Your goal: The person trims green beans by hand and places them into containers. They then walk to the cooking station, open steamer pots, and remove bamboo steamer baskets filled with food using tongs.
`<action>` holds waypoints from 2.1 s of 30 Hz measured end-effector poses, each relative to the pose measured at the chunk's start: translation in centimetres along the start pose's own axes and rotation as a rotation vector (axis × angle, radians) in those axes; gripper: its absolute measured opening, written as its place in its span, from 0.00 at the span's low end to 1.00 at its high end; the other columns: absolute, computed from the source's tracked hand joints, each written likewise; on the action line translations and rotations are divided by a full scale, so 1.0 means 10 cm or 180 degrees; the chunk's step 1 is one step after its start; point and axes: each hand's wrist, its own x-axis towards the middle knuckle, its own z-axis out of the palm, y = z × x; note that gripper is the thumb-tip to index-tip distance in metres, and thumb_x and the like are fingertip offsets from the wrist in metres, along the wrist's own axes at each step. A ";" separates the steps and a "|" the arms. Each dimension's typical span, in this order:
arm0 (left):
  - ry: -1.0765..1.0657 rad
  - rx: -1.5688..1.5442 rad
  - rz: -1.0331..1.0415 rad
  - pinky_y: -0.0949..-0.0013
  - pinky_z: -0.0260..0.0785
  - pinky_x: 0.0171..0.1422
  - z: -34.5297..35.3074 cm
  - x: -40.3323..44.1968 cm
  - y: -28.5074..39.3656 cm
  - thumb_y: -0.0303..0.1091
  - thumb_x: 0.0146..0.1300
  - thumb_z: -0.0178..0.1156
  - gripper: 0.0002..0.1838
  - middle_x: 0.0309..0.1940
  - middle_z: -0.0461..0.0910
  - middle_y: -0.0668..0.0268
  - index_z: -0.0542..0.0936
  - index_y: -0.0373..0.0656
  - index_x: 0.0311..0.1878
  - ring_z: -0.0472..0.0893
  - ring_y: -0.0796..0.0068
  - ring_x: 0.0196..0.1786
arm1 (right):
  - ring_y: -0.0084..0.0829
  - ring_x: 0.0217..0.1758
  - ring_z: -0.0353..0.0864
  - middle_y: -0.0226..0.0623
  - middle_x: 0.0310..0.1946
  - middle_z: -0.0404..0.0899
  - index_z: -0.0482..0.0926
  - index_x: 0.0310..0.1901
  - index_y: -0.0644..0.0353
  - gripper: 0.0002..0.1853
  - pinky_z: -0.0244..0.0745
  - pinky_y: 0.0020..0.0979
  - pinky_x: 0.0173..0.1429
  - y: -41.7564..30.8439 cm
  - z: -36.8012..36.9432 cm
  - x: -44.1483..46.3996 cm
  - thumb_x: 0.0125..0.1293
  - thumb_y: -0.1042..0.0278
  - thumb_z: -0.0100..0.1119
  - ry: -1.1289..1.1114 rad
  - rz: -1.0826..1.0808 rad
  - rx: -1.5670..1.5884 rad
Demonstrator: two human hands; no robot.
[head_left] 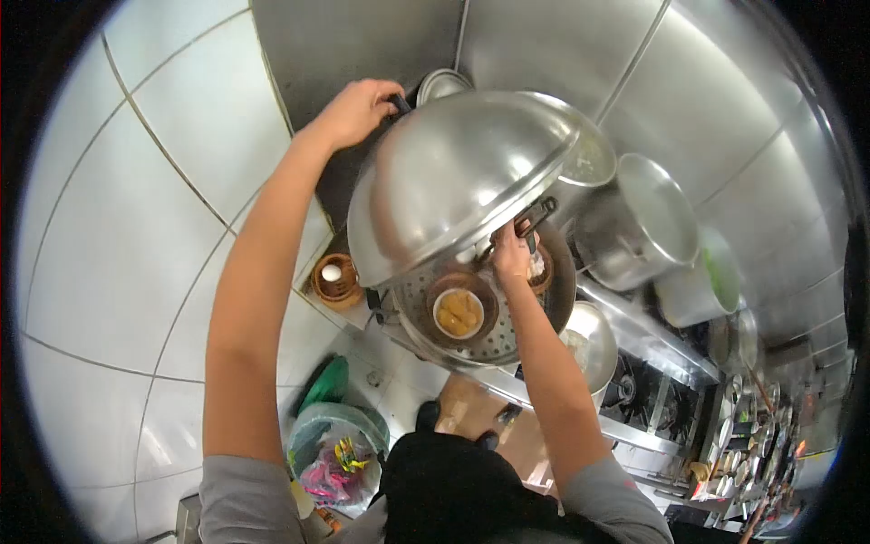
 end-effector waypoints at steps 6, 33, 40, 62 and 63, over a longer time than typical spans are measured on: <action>0.0190 0.0152 0.0031 0.59 0.71 0.53 -0.05 0.03 0.03 0.25 0.64 0.56 0.13 0.41 0.83 0.51 0.78 0.37 0.52 0.82 0.55 0.45 | 0.27 0.29 0.72 0.34 0.25 0.76 0.78 0.37 0.68 0.16 0.69 0.32 0.39 -0.29 -0.07 0.25 0.70 0.59 0.59 0.0416 -0.1130 -0.1303; -0.0545 0.1508 0.2137 0.61 0.66 0.56 1.41 -0.28 1.49 0.28 0.56 0.58 0.08 0.38 0.79 0.63 0.81 0.42 0.39 0.74 0.64 0.51 | 0.21 0.14 0.61 0.27 0.13 0.62 0.67 0.22 0.54 0.21 0.56 0.26 0.19 -2.97 -3.80 -1.31 0.70 0.53 0.56 0.1821 -0.0440 -0.0776; -0.0363 0.0228 0.1395 0.55 0.61 0.68 0.82 -0.62 1.38 0.32 0.67 0.57 0.26 0.56 0.74 0.53 0.67 0.38 0.67 0.68 0.54 0.64 | 0.22 0.14 0.56 0.25 0.13 0.57 0.63 0.19 0.51 0.24 0.52 0.27 0.20 -3.07 -3.16 -0.82 0.72 0.50 0.53 0.1198 -0.0383 0.0072; -0.0824 0.1263 -0.1556 0.35 0.45 0.74 2.30 -2.80 -1.36 0.56 0.59 0.61 0.32 0.76 0.50 0.53 0.73 0.57 0.66 0.46 0.42 0.77 | 0.23 0.15 0.63 0.27 0.12 0.60 0.67 0.19 0.55 0.25 0.61 0.29 0.21 -2.40 1.37 -0.35 0.68 0.49 0.59 -0.1469 -0.0048 0.1188; -0.0818 0.1264 -0.1593 0.35 0.45 0.74 2.30 -2.79 -1.37 0.56 0.59 0.61 0.32 0.76 0.50 0.53 0.73 0.57 0.66 0.46 0.42 0.77 | 0.22 0.14 0.63 0.26 0.12 0.60 0.67 0.19 0.55 0.25 0.61 0.28 0.20 -2.35 1.43 -0.38 0.68 0.50 0.60 -0.1542 -0.0071 0.1210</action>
